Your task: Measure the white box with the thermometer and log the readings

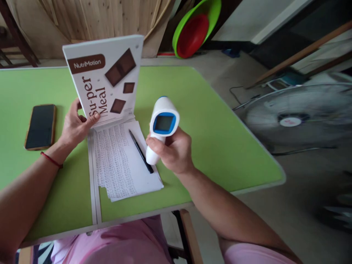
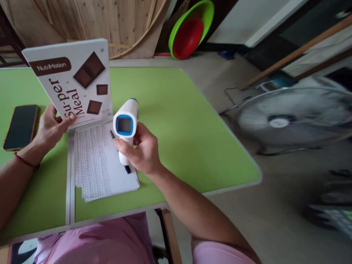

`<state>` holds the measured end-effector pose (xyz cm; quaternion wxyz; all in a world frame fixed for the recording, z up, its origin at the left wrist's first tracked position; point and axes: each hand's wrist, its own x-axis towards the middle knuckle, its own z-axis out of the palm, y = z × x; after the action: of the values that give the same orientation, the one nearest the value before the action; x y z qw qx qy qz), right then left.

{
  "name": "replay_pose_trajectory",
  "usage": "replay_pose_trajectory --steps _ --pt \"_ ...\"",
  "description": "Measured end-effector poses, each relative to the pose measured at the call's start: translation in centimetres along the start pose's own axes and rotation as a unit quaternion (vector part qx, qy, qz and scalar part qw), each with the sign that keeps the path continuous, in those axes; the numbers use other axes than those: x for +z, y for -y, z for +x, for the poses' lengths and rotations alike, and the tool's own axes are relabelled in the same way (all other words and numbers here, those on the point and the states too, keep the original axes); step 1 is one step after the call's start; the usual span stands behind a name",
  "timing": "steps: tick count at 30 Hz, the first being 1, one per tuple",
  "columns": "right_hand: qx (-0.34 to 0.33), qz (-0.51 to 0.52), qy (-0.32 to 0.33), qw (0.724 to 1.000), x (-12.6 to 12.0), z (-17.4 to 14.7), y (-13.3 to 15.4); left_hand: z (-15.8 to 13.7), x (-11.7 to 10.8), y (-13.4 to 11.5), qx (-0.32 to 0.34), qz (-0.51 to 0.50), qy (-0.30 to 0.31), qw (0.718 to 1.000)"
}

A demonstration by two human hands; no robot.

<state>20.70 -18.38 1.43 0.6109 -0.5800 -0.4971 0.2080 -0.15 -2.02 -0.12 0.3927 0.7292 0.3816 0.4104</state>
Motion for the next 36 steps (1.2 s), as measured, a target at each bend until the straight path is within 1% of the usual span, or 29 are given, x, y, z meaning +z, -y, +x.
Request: replay_pose_trajectory --steps 3,5,7,12,17,19,22,24,25,26,27,28,29,30,31,32,33,34,36 --pt "-0.010 -0.031 -0.034 0.999 -0.3 0.5 0.0 0.6 -0.7 0.7 0.010 0.074 -0.027 0.997" --pt "0.003 -0.042 -0.034 0.999 -0.4 0.6 0.0 0.8 -0.9 1.1 0.011 0.130 -0.044 0.990" --pt "0.020 -0.048 -0.030 0.998 -0.3 0.6 0.2 1.0 -1.0 1.3 0.013 0.159 -0.052 0.986" --pt "0.035 -0.061 -0.023 0.997 -0.2 0.5 0.5 1.0 -1.0 1.4 0.027 0.133 -0.061 0.989" --pt "0.032 -0.055 -0.023 0.998 -0.2 0.5 0.5 0.9 -1.0 2.2 0.013 0.152 -0.070 0.986" --pt "0.028 -0.054 -0.024 0.998 -0.2 0.5 0.5 0.9 -1.0 2.2 0.002 0.124 -0.103 0.987" --pt "0.022 -0.053 -0.025 0.998 -0.2 0.5 0.3 0.4 -0.9 0.9 0.004 0.094 -0.171 0.981" --pt "0.020 -0.059 -0.025 0.998 -0.3 0.6 0.1 -0.4 -0.5 -0.8 0.051 0.116 -0.177 0.976" --pt "0.019 -0.066 -0.023 0.997 -0.4 0.6 0.0 -1.1 -0.1 -1.8 0.082 0.129 -0.144 0.978" --pt "0.019 -0.075 -0.019 0.997 -0.5 0.7 -0.2 -1.9 0.3 -2.8 0.115 0.135 -0.094 0.980" --pt "0.021 -0.088 -0.011 0.996 -0.6 0.9 -0.4 -2.8 0.9 -3.8 0.145 0.148 0.000 0.978" --pt "0.027 -0.106 0.002 0.994 -0.8 1.1 -0.7 -3.8 1.6 -4.8 0.187 0.180 0.106 0.960" --pt "0.034 -0.133 0.018 0.990 -1.0 1.4 -1.0 -4.9 2.2 -5.7 0.228 0.237 0.190 0.925" --pt "0.044 -0.168 0.036 0.984 -1.2 1.7 -1.4 -6.1 2.9 -6.5 0.260 0.303 0.244 0.884" --pt "0.054 -0.211 0.055 0.974 -1.3 2.0 -1.8 -7.1 3.5 -7.2 0.273 0.364 0.282 0.845" --pt "0.065 -0.261 0.070 0.961 -1.5 2.3 -2.2 -8.1 4.0 -7.8 0.267 0.412 0.317 0.811" --pt "0.074 -0.314 0.082 0.943 -1.6 2.5 -2.7 -8.9 4.4 -8.4 0.258 0.439 0.353 0.785" --pt "0.083 -0.363 0.089 0.924 -1.7 2.7 -3.1 -9.6 4.7 -8.8 0.246 0.459 0.377 0.766" --pt "0.092 -0.438 0.099 0.889 -1.8 2.9 -3.7 -10.4 5.0 -9.3 0.231 0.475 0.411 0.743"
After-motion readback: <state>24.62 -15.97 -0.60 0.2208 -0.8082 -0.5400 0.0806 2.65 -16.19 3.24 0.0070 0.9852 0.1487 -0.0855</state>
